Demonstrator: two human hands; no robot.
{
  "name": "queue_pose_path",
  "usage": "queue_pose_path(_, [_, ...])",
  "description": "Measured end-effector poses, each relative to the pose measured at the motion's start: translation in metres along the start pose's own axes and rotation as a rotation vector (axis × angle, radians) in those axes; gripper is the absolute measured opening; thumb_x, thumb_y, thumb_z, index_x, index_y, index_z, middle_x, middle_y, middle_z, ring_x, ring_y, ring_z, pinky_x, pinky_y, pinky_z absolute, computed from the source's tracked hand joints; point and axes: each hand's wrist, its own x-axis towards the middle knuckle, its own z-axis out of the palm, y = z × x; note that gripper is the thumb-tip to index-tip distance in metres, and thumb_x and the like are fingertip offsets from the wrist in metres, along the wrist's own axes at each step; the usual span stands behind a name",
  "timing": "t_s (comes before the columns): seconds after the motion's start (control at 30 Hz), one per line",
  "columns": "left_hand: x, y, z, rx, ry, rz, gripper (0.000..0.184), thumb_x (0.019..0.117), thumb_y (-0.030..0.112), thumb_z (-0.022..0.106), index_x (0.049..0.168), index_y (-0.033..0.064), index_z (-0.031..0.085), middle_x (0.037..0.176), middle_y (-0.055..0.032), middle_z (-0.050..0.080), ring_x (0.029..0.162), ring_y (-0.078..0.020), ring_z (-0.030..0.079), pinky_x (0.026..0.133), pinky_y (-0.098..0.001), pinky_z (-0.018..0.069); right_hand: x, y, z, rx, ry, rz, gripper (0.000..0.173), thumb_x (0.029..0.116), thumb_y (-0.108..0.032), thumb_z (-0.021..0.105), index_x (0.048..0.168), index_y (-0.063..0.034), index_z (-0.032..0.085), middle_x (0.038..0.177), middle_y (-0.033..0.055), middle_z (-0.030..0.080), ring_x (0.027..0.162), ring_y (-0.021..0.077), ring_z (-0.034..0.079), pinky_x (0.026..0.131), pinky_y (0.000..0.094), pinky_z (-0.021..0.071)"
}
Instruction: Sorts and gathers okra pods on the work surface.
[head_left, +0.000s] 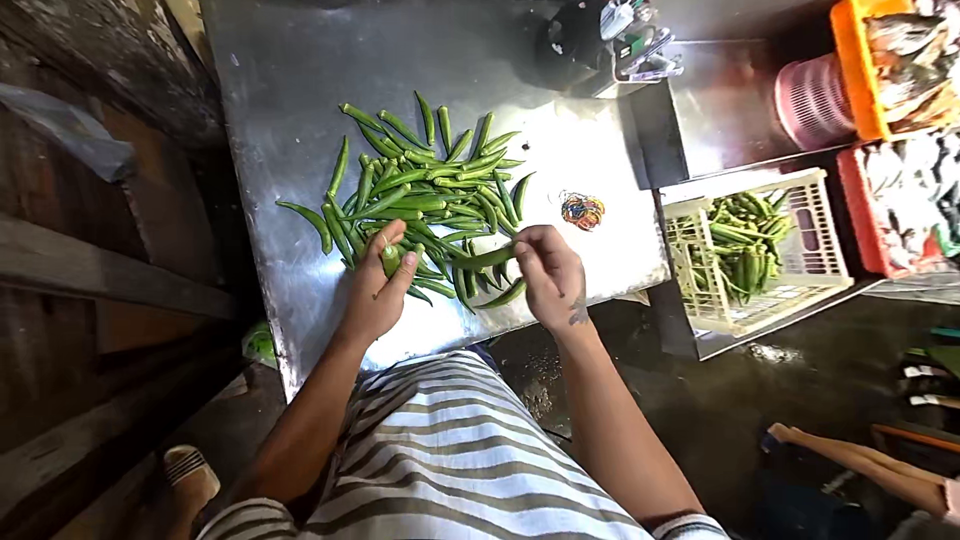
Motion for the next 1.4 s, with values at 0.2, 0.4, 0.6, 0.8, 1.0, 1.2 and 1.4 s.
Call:
queue_pose_path(0.2, [0.006,0.017,-0.003,-0.401,-0.489,-0.106,0.022,0.1042,0.017,0.053,0.121,0.0035,0.059,0.084,-0.0059,0.069,0.069,-0.0144,0.068,0.067,-0.0307,0.0615,0.016,-0.03,0.046,0.208,-0.166,-0.057,0.02,0.1033,-0.013,0.058,0.119,-0.0019,0.062,0.084,0.0041,0.068,0.068,0.0116,0.066,0.06,0.0295,0.0592])
queue_pose_path(0.4, [0.007,-0.01,-0.037,-0.695,-0.161,-0.197,0.023,0.1091,0.031,0.041,0.103,0.0157,0.058,0.078,0.0023,0.053,0.06,-0.0096,0.052,0.057,-0.026,0.0504,-0.007,0.029,0.085,-0.503,-0.375,0.101,0.02,0.0945,-0.02,0.064,0.109,-0.0184,0.077,0.107,0.0133,0.063,0.099,0.0282,0.064,0.083,0.0469,0.0569])
queue_pose_path(0.6, [-0.003,-0.013,-0.059,-0.606,-0.025,-0.248,0.023,0.1095,0.025,0.046,0.108,0.0104,0.063,0.072,0.0012,0.051,0.054,-0.0084,0.049,0.053,-0.0232,0.0486,-0.017,0.046,0.095,-0.647,-0.293,-0.014,0.015,0.0921,-0.023,0.066,0.1,-0.0132,0.075,0.104,0.014,0.062,0.097,0.0311,0.064,0.079,0.0483,0.0557])
queue_pose_path(0.8, [-0.003,-0.009,-0.055,-0.48,-0.019,-0.14,0.025,0.1081,0.018,0.047,0.114,0.0026,0.066,0.105,-0.0125,0.072,0.091,-0.0256,0.074,0.086,-0.0446,0.0628,-0.013,0.015,0.057,-0.577,-0.288,0.022,0.021,0.0985,-0.019,0.061,0.11,-0.0019,0.067,0.112,0.0197,0.065,0.094,0.0351,0.069,0.08,0.0515,0.0596])
queue_pose_path(1.0, [-0.007,-0.007,-0.014,-0.266,-0.274,-0.082,0.026,0.1016,0.013,0.06,0.125,0.0036,0.069,0.117,-0.0063,0.074,0.105,-0.0153,0.071,0.096,-0.0378,0.0591,-0.006,-0.029,0.047,-0.288,-0.335,-0.229,0.021,0.0987,-0.019,0.055,0.105,-0.0052,0.069,0.087,0.0054,0.069,0.074,0.0154,0.067,0.068,0.0357,0.0592])
queue_pose_path(1.2, [-0.016,-0.012,-0.019,-0.332,-0.345,-0.319,0.016,0.1021,0.015,0.058,0.11,0.0048,0.067,0.074,-0.0011,0.062,0.062,-0.0091,0.058,0.062,-0.0246,0.0525,-0.002,-0.017,0.06,-0.073,-0.299,-0.079,0.02,0.1017,-0.023,0.062,0.111,-0.0085,0.07,0.088,0.0002,0.07,0.072,0.008,0.066,0.065,0.0288,0.0594])
queue_pose_path(1.4, [-0.022,-0.024,-0.073,-0.505,-0.075,-0.329,0.021,0.1066,0.021,0.048,0.107,0.0081,0.064,0.085,-0.0046,0.064,0.068,-0.014,0.062,0.064,-0.0293,0.0565,0.001,0.028,0.066,-0.411,-0.239,0.263,0.059,0.0912,-0.042,0.073,0.136,-0.0052,0.059,0.129,0.0232,0.059,0.12,0.0408,0.058,0.1,0.0584,0.0492])
